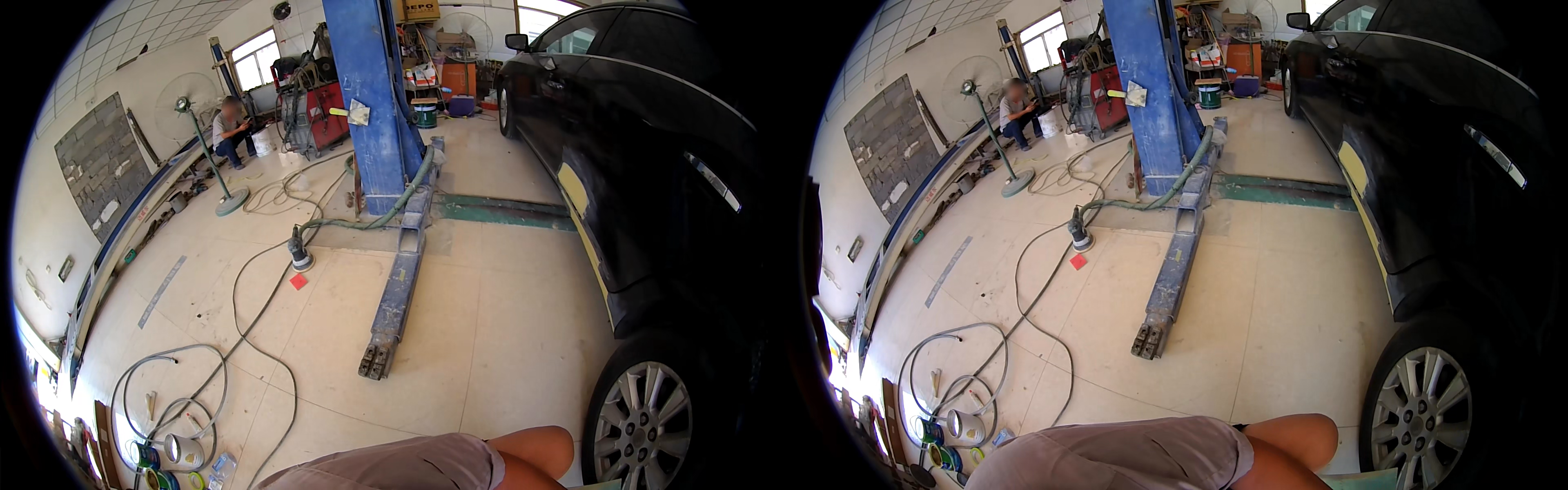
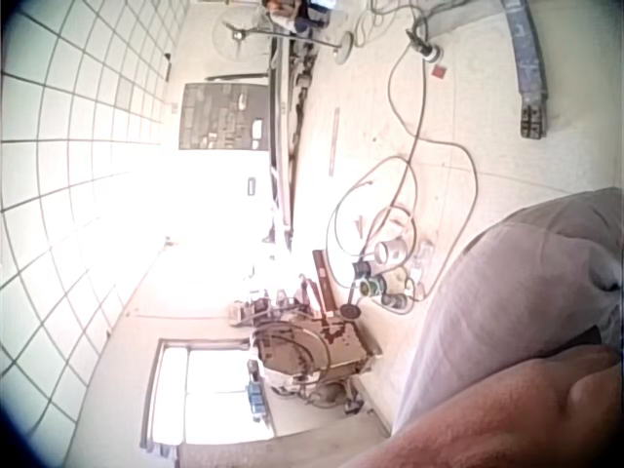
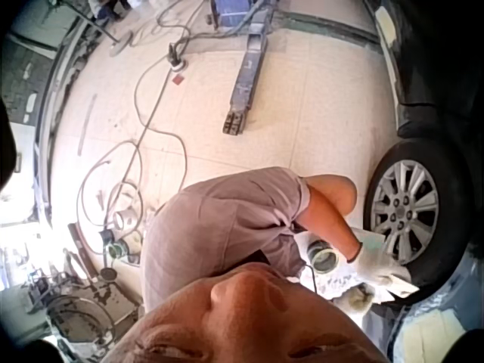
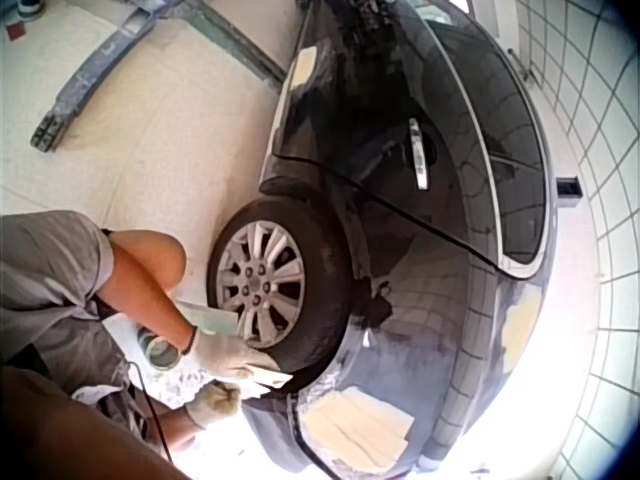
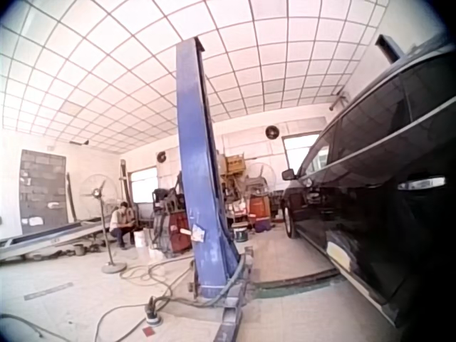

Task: The person applies yellow body filler to a damaged area on the rear quarter panel of a black car. They use a yellow plastic spreader to scoop the filler from a container and spread it evenly over the sanded surface, then use a green sanding block to smooth the applied filler.

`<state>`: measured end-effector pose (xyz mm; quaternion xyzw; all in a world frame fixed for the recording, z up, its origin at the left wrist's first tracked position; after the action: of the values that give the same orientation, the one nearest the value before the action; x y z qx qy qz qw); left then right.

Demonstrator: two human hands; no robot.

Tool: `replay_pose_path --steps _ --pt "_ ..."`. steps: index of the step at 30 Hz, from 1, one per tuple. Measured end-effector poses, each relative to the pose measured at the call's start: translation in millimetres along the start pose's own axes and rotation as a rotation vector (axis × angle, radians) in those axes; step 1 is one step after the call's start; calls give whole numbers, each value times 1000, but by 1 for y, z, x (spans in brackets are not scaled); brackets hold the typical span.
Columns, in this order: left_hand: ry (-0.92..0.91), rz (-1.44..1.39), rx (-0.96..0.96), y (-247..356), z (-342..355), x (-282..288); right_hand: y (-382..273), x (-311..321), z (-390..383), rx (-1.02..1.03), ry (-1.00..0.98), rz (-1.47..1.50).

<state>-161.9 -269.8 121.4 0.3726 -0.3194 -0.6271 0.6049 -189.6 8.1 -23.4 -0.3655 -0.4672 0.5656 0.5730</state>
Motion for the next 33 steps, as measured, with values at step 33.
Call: replay_pose_path --steps 33 --pt "-650 488 159 -21 -15 -66 -65 -60 -24 -189 719 1020"
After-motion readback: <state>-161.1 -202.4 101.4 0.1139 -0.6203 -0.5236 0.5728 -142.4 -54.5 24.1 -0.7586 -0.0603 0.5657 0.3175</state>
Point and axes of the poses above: each hand's wrist, its own z-axis towards the middle knuckle, its own x-axis out of the back of the hand, y = z × x, the point moved 7 cm from there along z, towards the middle knuckle, and after that the axes turned 7 degrees about x, right-handed, at the moved point
